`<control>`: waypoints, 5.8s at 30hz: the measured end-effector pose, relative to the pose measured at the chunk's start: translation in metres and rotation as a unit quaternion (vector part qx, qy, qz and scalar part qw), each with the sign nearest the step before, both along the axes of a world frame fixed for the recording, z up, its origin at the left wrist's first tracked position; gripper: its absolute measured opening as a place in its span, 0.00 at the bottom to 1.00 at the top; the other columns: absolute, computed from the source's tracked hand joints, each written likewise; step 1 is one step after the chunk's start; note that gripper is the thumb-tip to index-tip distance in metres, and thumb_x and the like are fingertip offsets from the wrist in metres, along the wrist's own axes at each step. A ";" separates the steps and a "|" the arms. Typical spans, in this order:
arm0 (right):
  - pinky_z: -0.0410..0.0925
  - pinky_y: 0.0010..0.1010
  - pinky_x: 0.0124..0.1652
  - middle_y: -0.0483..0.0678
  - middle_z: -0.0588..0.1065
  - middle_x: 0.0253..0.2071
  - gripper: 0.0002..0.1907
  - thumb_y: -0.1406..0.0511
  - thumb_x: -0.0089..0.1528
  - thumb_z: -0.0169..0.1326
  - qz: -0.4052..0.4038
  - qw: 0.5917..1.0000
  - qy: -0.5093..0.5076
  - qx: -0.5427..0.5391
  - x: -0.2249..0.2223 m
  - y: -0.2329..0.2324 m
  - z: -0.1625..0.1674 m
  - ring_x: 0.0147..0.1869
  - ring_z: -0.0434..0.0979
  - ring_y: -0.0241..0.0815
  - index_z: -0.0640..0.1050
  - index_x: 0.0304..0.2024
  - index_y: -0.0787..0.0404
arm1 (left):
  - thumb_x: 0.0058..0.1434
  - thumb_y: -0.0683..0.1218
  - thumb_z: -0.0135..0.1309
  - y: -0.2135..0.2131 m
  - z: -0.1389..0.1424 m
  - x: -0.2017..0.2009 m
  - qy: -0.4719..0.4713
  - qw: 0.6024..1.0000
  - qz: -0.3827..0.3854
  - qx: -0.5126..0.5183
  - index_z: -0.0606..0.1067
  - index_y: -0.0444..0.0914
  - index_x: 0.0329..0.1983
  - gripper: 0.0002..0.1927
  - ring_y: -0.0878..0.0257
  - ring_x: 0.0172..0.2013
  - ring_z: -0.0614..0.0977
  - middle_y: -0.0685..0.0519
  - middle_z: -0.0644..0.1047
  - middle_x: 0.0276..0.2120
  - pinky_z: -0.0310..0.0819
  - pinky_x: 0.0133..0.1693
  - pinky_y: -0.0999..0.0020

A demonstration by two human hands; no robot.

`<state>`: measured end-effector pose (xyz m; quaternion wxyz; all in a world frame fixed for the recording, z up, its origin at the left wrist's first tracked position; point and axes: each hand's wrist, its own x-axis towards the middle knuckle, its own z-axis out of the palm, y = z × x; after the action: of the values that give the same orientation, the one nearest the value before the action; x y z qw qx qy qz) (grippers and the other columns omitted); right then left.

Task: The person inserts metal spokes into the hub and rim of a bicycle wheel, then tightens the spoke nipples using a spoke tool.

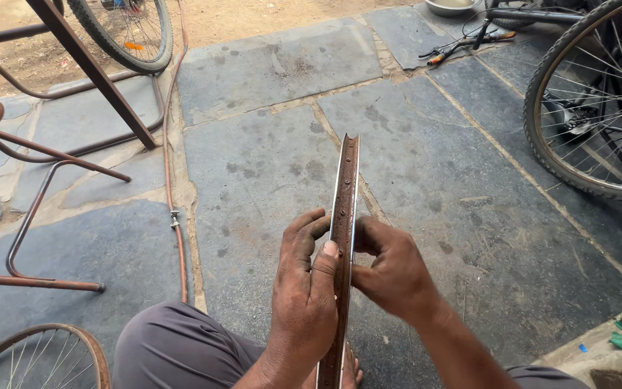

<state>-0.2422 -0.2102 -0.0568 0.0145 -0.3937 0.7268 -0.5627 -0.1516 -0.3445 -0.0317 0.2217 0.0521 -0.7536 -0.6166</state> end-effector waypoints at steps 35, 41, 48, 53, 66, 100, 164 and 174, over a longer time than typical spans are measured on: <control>0.81 0.26 0.43 0.51 0.79 0.42 0.21 0.69 0.58 0.65 -0.198 0.960 -0.131 -0.150 0.042 -0.020 -0.021 0.45 0.85 0.37 0.69 0.49 0.65 | 0.66 0.48 0.45 0.005 -0.002 -0.006 -0.093 0.995 0.010 0.024 0.71 0.39 0.61 0.20 0.55 0.50 0.83 0.47 0.77 0.50 0.79 0.50 0.58; 0.80 0.25 0.34 0.48 0.83 0.35 0.12 0.65 0.63 0.58 -0.216 0.974 -0.040 -0.054 0.048 -0.037 -0.002 0.36 0.86 0.34 0.79 0.48 0.65 | 0.69 0.45 0.44 -0.001 -0.002 0.000 -0.006 0.999 0.018 -0.032 0.71 0.35 0.62 0.20 0.54 0.57 0.80 0.45 0.76 0.57 0.74 0.57 0.58; 0.80 0.26 0.32 0.49 0.82 0.30 0.11 0.62 0.62 0.61 -0.027 0.992 -0.087 0.089 0.017 -0.024 -0.013 0.30 0.84 0.37 0.82 0.41 0.64 | 0.68 0.47 0.43 -0.008 -0.003 0.018 -0.043 0.999 0.019 0.003 0.71 0.37 0.62 0.21 0.54 0.56 0.81 0.46 0.76 0.56 0.76 0.55 0.58; 0.79 0.31 0.38 0.50 0.80 0.33 0.14 0.69 0.61 0.58 0.082 0.991 -0.007 0.108 0.004 -0.024 -0.005 0.38 0.84 0.40 0.76 0.48 0.67 | 0.70 0.47 0.41 -0.007 -0.006 0.024 -0.015 0.998 0.018 -0.062 0.70 0.35 0.62 0.20 0.49 0.66 0.70 0.43 0.66 0.67 0.69 0.62 0.53; 0.77 0.36 0.57 0.57 0.80 0.50 0.23 0.61 0.64 0.60 0.183 0.956 -0.184 0.134 -0.013 0.005 -0.012 0.56 0.83 0.45 0.72 0.57 0.67 | 0.69 0.48 0.40 -0.002 -0.005 0.018 -0.052 0.998 -0.009 0.025 0.65 0.36 0.64 0.22 0.55 0.60 0.77 0.44 0.66 0.65 0.77 0.53 0.59; 0.82 0.24 0.39 0.48 0.83 0.35 0.09 0.64 0.66 0.58 -0.151 0.987 -0.051 0.033 -0.003 0.018 -0.062 0.38 0.86 0.35 0.79 0.44 0.64 | 0.76 0.53 0.47 0.006 -0.019 0.006 -0.195 0.978 -0.012 0.078 0.77 0.33 0.53 0.19 0.56 0.31 0.75 0.39 0.78 0.32 0.70 0.32 0.61; 0.67 0.27 0.22 0.44 0.73 0.23 0.16 0.56 0.71 0.46 -0.204 0.848 -0.483 -0.083 -0.062 0.097 -0.242 0.20 0.68 0.30 0.73 0.38 0.62 | 0.47 0.52 0.60 0.036 -0.120 0.072 -0.222 0.954 0.055 -0.193 0.61 0.33 0.68 0.45 0.47 0.57 0.79 0.37 0.76 0.54 0.72 0.58 0.49; 0.74 0.26 0.28 0.45 0.78 0.28 0.16 0.55 0.71 0.45 -0.217 0.885 -0.392 0.125 -0.033 0.078 -0.204 0.25 0.76 0.33 0.76 0.41 0.59 | 0.54 0.45 0.60 -0.036 -0.042 0.000 -0.166 0.983 -0.072 0.002 0.62 0.33 0.67 0.37 0.47 0.63 0.76 0.41 0.75 0.62 0.70 0.60 0.47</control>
<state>-0.2755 -0.1326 -0.2608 0.2250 0.0319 0.7935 -0.5646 -0.1520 -0.3806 -0.0737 0.0480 0.0998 -0.7805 -0.6153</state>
